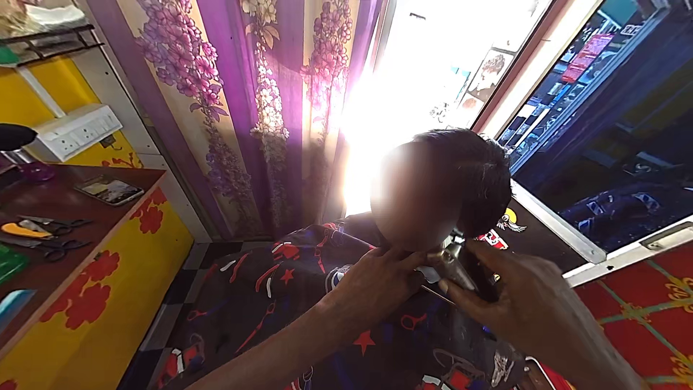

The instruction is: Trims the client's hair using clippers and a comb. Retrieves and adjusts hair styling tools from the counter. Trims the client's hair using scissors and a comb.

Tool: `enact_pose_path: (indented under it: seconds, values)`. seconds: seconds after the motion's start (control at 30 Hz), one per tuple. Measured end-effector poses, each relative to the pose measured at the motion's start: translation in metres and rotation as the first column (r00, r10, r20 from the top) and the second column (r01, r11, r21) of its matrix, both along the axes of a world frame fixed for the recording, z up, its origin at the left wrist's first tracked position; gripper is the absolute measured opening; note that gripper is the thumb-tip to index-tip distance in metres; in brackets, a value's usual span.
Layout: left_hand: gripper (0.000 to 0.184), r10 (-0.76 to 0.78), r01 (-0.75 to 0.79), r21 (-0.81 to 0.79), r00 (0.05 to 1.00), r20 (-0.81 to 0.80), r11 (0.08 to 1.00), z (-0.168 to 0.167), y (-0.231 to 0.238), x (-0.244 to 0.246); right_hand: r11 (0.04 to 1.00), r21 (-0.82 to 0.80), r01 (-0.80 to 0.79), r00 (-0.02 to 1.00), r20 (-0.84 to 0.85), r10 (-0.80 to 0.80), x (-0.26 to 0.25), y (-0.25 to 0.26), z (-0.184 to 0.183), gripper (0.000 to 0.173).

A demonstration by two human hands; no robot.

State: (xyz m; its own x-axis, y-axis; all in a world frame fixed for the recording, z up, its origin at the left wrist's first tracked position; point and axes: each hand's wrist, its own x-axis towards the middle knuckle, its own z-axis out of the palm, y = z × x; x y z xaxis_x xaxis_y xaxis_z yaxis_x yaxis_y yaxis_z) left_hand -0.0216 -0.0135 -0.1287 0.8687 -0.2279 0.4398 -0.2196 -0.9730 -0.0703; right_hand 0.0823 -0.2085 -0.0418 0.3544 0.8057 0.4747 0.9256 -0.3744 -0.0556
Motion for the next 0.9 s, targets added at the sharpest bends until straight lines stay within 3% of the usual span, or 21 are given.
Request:
enact_pose_path:
  seconds: [0.07, 0.17, 0.3, 0.4, 0.67, 0.9]
  values:
    - [0.013, -0.010, 0.010, -0.014, 1.000, -0.004, 1.000, -0.007, -0.001, 0.003, 0.997, 0.036, -0.062, 0.936, -0.346, 0.070, 0.001, -0.008, -0.021, 0.047]
    - [0.012, -0.022, 0.020, -0.096, 1.000, -0.015, 0.995, -0.026, 0.001, -0.001, 0.964, 0.236, -0.119, 0.656, -0.710, 0.255, 0.007, -0.008, -0.053, 0.043]
    - [0.022, 0.044, -0.064, -0.305, 0.996, -0.072, 0.950, -0.048, 0.010, -0.028, 0.900, 0.431, -0.057, 0.373, -0.827, 0.420, 0.001, 0.009, -0.074, 0.041]
    - [0.019, 0.087, -0.100, -0.461, 0.995, -0.049, 0.882, -0.059, 0.015, -0.060, 0.863, 0.505, 0.006, 0.191, -0.848, 0.495, -0.003, 0.020, -0.073, 0.039]
    - [0.015, 0.144, -0.185, -0.707, 0.983, -0.117, 0.683, -0.096, 0.009, -0.121, 0.836, 0.534, 0.126, 0.056, -0.845, 0.531, -0.010, 0.035, -0.065, 0.040]
    - [0.015, 0.137, -0.200, -0.735, 0.980, -0.145, 0.648, -0.110, 0.011, -0.136, 0.825, 0.550, 0.126, 0.080, -0.835, 0.545, -0.005, 0.036, -0.063, 0.040]
